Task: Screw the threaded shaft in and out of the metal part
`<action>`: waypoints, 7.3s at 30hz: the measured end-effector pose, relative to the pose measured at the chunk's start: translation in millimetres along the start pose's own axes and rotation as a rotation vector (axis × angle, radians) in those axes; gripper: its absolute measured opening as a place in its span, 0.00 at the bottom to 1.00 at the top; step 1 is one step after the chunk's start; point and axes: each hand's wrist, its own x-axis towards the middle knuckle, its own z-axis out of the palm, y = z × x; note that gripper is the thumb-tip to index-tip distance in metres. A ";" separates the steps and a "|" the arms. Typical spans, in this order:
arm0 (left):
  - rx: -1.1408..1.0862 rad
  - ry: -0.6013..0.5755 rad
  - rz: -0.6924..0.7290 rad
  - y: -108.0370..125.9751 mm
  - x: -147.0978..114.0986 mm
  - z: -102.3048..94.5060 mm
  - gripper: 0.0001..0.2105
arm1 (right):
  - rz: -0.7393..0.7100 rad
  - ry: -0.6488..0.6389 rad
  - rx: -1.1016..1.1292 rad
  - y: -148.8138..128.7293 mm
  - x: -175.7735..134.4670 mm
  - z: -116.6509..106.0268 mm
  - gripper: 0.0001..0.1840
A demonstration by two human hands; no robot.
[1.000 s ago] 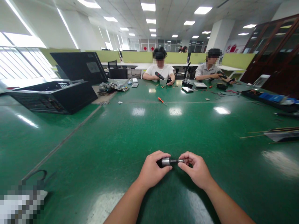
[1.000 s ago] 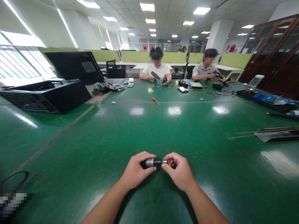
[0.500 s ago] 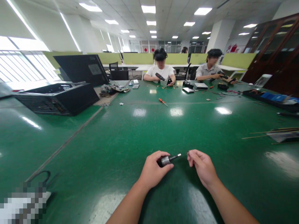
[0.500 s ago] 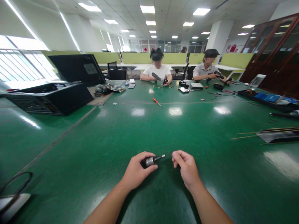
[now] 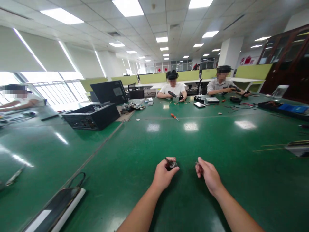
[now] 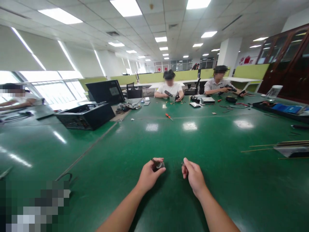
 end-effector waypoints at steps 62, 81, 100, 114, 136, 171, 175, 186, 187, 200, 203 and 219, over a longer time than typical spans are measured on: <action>0.757 0.535 -0.201 35.9 -183.5 -177.1 0.20 | 0.237 -0.734 0.069 -7.3 -25.7 9.1 0.23; 0.688 0.307 -0.295 6.3 -191.6 -169.2 0.22 | 0.204 -0.730 0.041 -6.8 -25.4 9.9 0.25; 0.241 -0.107 0.187 29.3 -9.4 0.4 0.12 | -0.349 -0.263 -0.546 5.5 -11.6 1.8 0.41; 0.131 -0.183 0.214 4.0 -4.9 3.7 0.13 | -0.202 -0.300 -0.641 -0.5 -9.3 4.4 0.09; 0.123 -0.217 0.176 7.5 -5.3 2.2 0.13 | -0.219 -0.272 -0.602 -3.1 -10.1 5.1 0.05; 0.056 -0.189 0.098 13.5 -6.1 -2.0 0.12 | -0.181 -0.242 -0.409 1.3 -5.2 -1.6 0.13; 0.047 -0.189 0.082 14.0 -6.1 -2.5 0.11 | -0.163 -0.247 -0.372 2.7 -4.0 -3.1 0.14; 0.041 -0.195 0.064 14.8 -5.3 -3.3 0.10 | -0.135 -0.224 -0.323 0.0 -4.7 -1.9 0.15; 0.039 -0.195 0.060 14.7 -5.2 -3.3 0.10 | -0.130 -0.216 -0.313 -0.8 -4.7 -1.5 0.15; 0.004 -0.173 0.018 12.8 -4.8 -2.0 0.11 | -0.014 -0.025 -0.013 -3.0 -0.7 -4.6 0.19; -0.018 -0.142 -0.016 10.2 -2.7 -0.9 0.11 | 0.025 0.025 0.116 -4.1 1.7 -5.0 0.21; 0.014 0.132 -0.064 12.1 -8.4 -17.5 0.16 | -0.043 -0.080 0.000 -3.7 3.0 2.3 0.26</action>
